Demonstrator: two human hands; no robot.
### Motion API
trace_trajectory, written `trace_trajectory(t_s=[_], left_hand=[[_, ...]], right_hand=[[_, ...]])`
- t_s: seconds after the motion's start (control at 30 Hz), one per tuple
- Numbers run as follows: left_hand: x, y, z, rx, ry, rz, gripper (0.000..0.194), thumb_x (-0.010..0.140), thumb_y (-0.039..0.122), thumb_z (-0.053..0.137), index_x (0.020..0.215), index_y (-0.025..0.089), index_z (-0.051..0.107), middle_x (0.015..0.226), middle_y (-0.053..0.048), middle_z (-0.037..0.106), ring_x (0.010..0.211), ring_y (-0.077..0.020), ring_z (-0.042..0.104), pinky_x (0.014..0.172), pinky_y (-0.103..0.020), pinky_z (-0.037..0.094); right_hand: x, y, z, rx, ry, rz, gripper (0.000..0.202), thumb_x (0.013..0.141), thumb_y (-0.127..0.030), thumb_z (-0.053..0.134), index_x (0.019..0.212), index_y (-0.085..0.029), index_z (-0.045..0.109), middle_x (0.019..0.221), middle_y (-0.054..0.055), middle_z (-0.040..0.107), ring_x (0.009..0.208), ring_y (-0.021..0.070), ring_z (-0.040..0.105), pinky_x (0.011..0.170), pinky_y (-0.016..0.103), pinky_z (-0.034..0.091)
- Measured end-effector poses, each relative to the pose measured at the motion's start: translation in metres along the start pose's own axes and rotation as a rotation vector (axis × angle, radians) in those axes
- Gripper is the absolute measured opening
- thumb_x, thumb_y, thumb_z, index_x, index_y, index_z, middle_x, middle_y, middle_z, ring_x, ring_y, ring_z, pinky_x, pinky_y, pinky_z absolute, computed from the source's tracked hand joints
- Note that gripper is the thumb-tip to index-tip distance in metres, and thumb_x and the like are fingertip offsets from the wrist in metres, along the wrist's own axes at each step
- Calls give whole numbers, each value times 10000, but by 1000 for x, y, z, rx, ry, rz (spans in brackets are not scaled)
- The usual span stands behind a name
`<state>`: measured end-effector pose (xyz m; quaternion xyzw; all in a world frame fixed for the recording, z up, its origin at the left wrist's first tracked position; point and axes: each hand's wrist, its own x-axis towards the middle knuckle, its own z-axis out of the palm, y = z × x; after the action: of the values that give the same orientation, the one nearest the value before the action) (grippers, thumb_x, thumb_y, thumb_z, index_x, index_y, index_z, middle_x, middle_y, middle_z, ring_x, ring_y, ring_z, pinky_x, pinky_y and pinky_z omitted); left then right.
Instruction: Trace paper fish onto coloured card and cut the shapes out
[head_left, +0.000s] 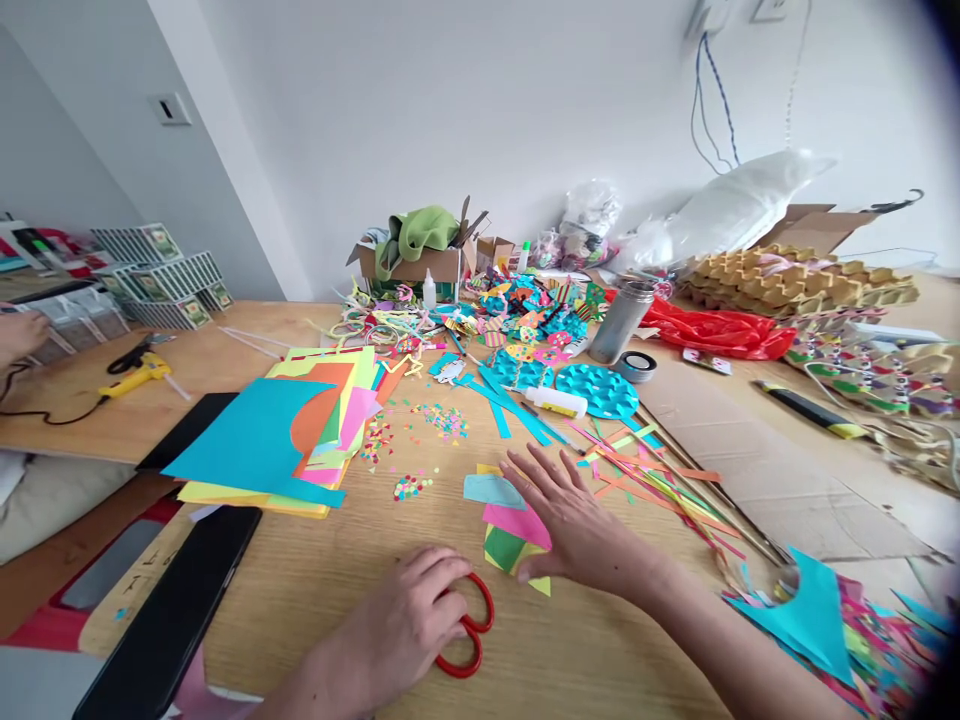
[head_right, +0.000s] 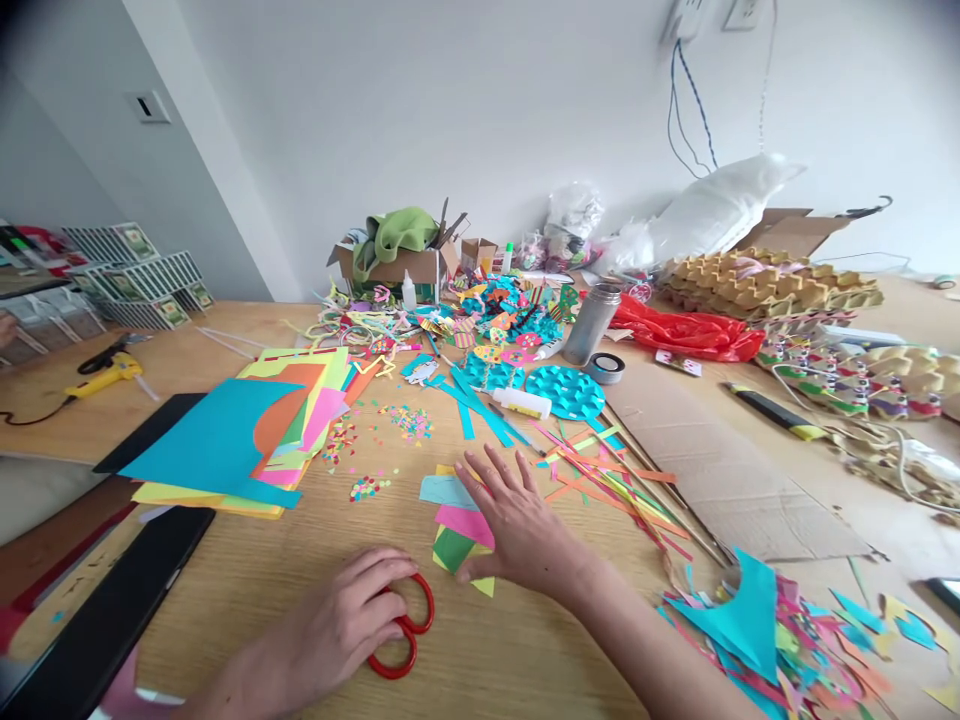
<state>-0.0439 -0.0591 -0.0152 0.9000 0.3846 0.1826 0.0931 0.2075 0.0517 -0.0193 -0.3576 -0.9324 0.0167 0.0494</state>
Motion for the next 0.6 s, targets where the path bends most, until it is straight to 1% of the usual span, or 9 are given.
trace_trajectory(t_s=[0.07, 0.17, 0.3, 0.43, 0.5, 0.57, 0.6], left_hand=[[-1, 1, -1, -7, 4, 1, 75, 829, 167, 673, 874, 171, 614, 1159, -60, 631, 1131, -236, 561, 997, -369, 488], [0, 1, 1, -13, 12, 0, 70, 835, 169, 666, 884, 172, 615, 1168, -56, 628, 1135, -236, 557, 1001, -371, 481], [8, 0, 4, -3, 5, 19, 86, 832, 185, 675, 893, 171, 616, 1183, -50, 621, 1129, -234, 553, 995, -370, 475], [20, -1, 7, 11, -32, 42, 103, 826, 213, 691, 883, 169, 619, 1173, -41, 626, 1102, -220, 559, 981, -351, 467], [27, 0, 4, 19, -68, 46, 99, 834, 233, 685, 881, 167, 627, 1169, -45, 633, 1106, -219, 557, 988, -348, 453], [33, -1, -3, -7, -119, 37, 146, 827, 290, 697, 903, 177, 645, 1185, -49, 633, 1136, -227, 546, 1006, -350, 432], [37, -2, -8, -38, -145, 18, 190, 815, 333, 708, 926, 190, 655, 1197, -47, 630, 1153, -229, 539, 1011, -349, 425]], right_hand=[[-7, 3, -1, -4, -29, 0, 1192, 590, -835, 594, 1519, -175, 247, 1551, 184, 279, 1438, 424, 112, 1100, 680, 88], [-6, 6, 1, -10, -47, 49, 1134, 593, -767, 672, 1491, -167, 323, 1526, 196, 327, 1418, 440, 177, 1082, 691, 134], [11, 10, 2, -6, 3, 76, 1045, 663, -724, 661, 1477, -152, 343, 1511, 188, 361, 1414, 409, 223, 1090, 668, 175], [24, 14, 0, 16, 87, 61, 1019, 663, -722, 663, 1455, -149, 376, 1482, 187, 408, 1394, 417, 263, 1072, 671, 228], [26, 15, -3, 59, 171, 32, 910, 723, -682, 646, 1433, -168, 403, 1442, 177, 463, 1368, 393, 322, 1062, 633, 287], [26, 13, -9, 135, 272, 20, 688, 827, -580, 608, 1370, -183, 460, 1343, 165, 551, 1289, 343, 435, 1017, 553, 383], [25, 11, -12, 185, 321, 26, 545, 878, -517, 578, 1304, -185, 505, 1266, 156, 597, 1218, 313, 499, 972, 504, 430]])
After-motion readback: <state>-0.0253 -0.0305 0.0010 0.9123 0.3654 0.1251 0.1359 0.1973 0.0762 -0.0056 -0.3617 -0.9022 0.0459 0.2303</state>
